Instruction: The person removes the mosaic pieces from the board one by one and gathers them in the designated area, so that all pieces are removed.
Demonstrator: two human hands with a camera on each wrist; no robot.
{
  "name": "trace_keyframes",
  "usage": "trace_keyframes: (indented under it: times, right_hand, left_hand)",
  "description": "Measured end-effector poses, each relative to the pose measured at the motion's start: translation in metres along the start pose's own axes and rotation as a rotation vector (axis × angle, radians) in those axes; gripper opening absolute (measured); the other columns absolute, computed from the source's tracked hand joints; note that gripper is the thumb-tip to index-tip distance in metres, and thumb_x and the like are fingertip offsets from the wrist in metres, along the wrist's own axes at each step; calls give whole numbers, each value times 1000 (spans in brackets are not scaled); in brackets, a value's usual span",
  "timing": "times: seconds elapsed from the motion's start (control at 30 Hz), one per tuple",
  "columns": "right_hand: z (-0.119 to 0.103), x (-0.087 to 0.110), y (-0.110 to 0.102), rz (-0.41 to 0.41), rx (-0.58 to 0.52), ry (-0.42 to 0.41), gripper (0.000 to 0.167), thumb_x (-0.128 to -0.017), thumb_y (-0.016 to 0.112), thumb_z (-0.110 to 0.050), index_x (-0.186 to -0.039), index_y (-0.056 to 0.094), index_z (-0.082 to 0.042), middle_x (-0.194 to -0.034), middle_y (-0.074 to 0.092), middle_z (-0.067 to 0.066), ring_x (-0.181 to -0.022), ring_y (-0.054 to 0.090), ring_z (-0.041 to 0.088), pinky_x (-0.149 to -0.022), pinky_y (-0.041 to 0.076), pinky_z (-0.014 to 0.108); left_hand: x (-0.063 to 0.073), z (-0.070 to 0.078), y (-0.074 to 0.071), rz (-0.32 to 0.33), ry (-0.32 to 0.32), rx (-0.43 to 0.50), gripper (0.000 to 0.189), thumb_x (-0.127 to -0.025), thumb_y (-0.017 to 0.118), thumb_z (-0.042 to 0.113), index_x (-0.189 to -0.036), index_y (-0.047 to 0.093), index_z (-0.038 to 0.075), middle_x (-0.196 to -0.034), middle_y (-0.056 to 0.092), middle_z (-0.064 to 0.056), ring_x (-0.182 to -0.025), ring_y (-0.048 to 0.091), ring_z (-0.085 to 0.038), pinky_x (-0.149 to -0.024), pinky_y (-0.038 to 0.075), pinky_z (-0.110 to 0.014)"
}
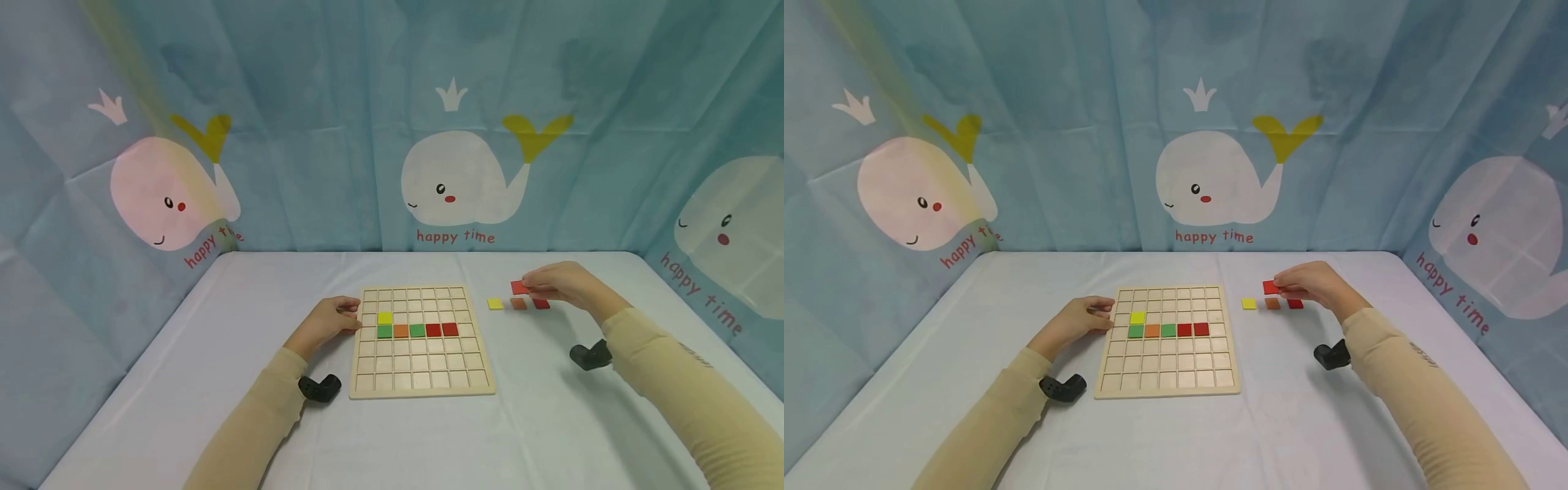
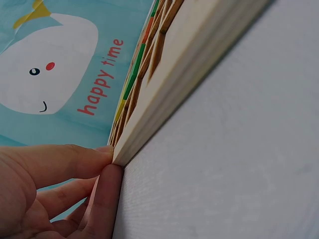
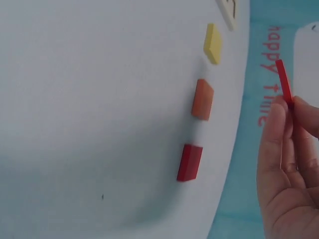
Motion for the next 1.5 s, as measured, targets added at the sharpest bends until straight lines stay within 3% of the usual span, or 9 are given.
trace_keyframes:
  times: [0.13,0.3,0.57,0.8,1.07,1.5]
  right_hand:
    - [7,1,-9,29,-14,28,73,-92,71,-39,-145,45,4,-101,70,-6,-92,67,6,-110,47,41]
    - [17,4,-20,34,-105,60,74,-93,71,-33,-147,40,7,-87,66,-12,-84,68,3,-100,55,31]
    - [35,9,-35,60,-144,96,68,-97,65,-26,-148,37,9,-82,63,-13,-79,66,2,-86,59,22]
    - [52,8,-45,142,-158,146,67,-95,68,-22,-146,39,10,-75,61,-14,-73,64,2,-76,59,19]
    - [64,4,-48,190,-140,190,66,-94,69,-22,-145,40,10,-75,60,-11,-71,63,4,-74,59,19]
    - [75,-4,-53,259,-203,220,61,-94,69,-16,-142,44,11,-63,60,-13,-64,62,1,-69,60,20]
  left_hand:
    - [-1,0,0,2,4,5,57,-85,69,-3,-140,53,-2,-132,57,-20,-109,60,-23,-84,60,-27]
    - [-1,0,-1,5,-3,0,57,-85,69,-3,-140,53,-1,-131,57,-19,-108,60,-22,-84,60,-27]
    - [0,0,-1,2,0,2,57,-86,70,-2,-140,53,-2,-132,57,-20,-109,60,-23,-84,60,-27]
    - [0,1,0,-1,-11,-8,57,-86,71,0,-140,53,0,-132,57,-18,-109,59,-22,-85,59,-27]
    - [0,0,0,1,-6,-3,58,-86,71,-1,-140,53,0,-132,56,-19,-109,59,-23,-85,59,-28]
    - [0,0,-1,12,-9,3,57,-84,71,-2,-139,54,-1,-130,57,-19,-108,59,-22,-82,59,-26]
Point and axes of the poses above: each hand's wrist, its own x-axis away from the middle knuckle, its own y-axis out of the palm, z = x × y, the point moved 5 cm from there along -x, towards the middle knuckle
